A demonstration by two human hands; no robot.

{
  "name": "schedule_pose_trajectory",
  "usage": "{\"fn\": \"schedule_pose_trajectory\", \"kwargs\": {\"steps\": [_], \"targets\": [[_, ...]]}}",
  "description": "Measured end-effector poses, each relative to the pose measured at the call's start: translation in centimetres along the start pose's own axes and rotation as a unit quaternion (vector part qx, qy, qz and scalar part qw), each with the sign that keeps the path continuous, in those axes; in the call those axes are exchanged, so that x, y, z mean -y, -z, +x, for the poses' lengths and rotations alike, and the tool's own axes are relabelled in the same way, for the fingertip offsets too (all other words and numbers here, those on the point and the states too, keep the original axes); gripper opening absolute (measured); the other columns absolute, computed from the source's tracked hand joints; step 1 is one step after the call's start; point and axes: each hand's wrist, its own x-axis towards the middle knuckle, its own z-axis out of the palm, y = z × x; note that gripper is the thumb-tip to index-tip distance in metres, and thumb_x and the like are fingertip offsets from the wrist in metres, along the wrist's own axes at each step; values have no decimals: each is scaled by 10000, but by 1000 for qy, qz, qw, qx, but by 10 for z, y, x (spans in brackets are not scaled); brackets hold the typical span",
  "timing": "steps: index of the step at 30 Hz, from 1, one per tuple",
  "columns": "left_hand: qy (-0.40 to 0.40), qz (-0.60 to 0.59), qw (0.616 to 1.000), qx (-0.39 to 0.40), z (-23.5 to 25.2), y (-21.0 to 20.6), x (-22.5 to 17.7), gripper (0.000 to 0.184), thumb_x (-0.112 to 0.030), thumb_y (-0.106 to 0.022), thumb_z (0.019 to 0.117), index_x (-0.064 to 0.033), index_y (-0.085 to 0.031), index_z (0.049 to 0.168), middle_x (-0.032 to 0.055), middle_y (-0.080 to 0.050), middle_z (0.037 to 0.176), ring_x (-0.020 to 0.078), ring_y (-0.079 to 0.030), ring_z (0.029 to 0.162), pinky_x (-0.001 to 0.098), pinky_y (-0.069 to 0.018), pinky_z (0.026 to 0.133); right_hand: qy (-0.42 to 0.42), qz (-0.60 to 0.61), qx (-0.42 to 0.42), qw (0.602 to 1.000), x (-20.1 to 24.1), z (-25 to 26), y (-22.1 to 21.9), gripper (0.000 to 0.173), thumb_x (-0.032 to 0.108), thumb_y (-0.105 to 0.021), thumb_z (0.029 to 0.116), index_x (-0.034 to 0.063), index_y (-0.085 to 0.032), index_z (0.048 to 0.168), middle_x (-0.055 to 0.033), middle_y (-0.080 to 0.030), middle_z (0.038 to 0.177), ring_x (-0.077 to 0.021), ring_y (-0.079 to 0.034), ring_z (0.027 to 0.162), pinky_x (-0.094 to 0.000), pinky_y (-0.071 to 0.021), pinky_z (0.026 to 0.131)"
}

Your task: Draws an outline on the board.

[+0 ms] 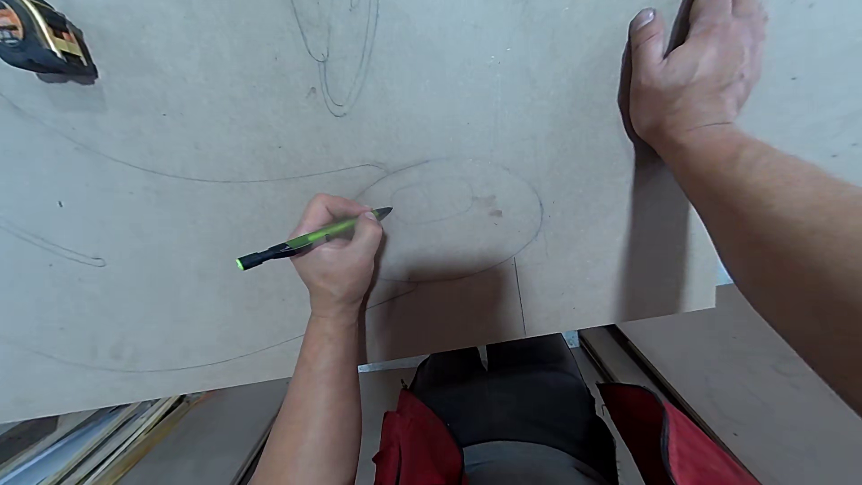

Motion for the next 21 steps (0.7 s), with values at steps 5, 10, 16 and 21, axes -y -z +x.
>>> {"fn": "schedule_pose_trajectory", "kwargs": {"steps": [5,10,16,21], "targets": [[-2,11,1000,15,-2,1,-2,43,-73,-648,867,-103,-633,895,-1,-687,817,97,-653,645,237,-550,537,3,3,-5,1000,0,0,0,774,699,-317,969,124,-578,1415,-167,-551,1448,-326,-485,1392,-531,-341,1157],[-13,10,1000,25,-4,1,-2,36,-79,-649,863,-100,-635,888,-2,-691,816,87,-649,641,229,-543,536,5,3,-5,1000,0,0,0,783,692,-318,971,113,-555,1441,-176,-539,1467,-332,-480,1402,-532,-328,1173],[-19,-27,998,45,-4,6,3,36,-99,-654,874,-97,-652,910,6,-703,834,100,-657,662,249,-553,563,13,6,-8,1000,-1,1,0,811,692,-300,979,119,-486,1522,-155,-466,1565,-300,-428,1461,-527,-273,1217],[-25,-41,999,3,-4,1,3,62,-72,-647,898,-87,-657,957,-6,-709,852,86,-660,654,232,-561,551,16,13,-10,1000,-2,1,0,838,703,-303,976,147,-386,1598,-149,-363,1642,-296,-385,1497,-530,-265,1232]]}}
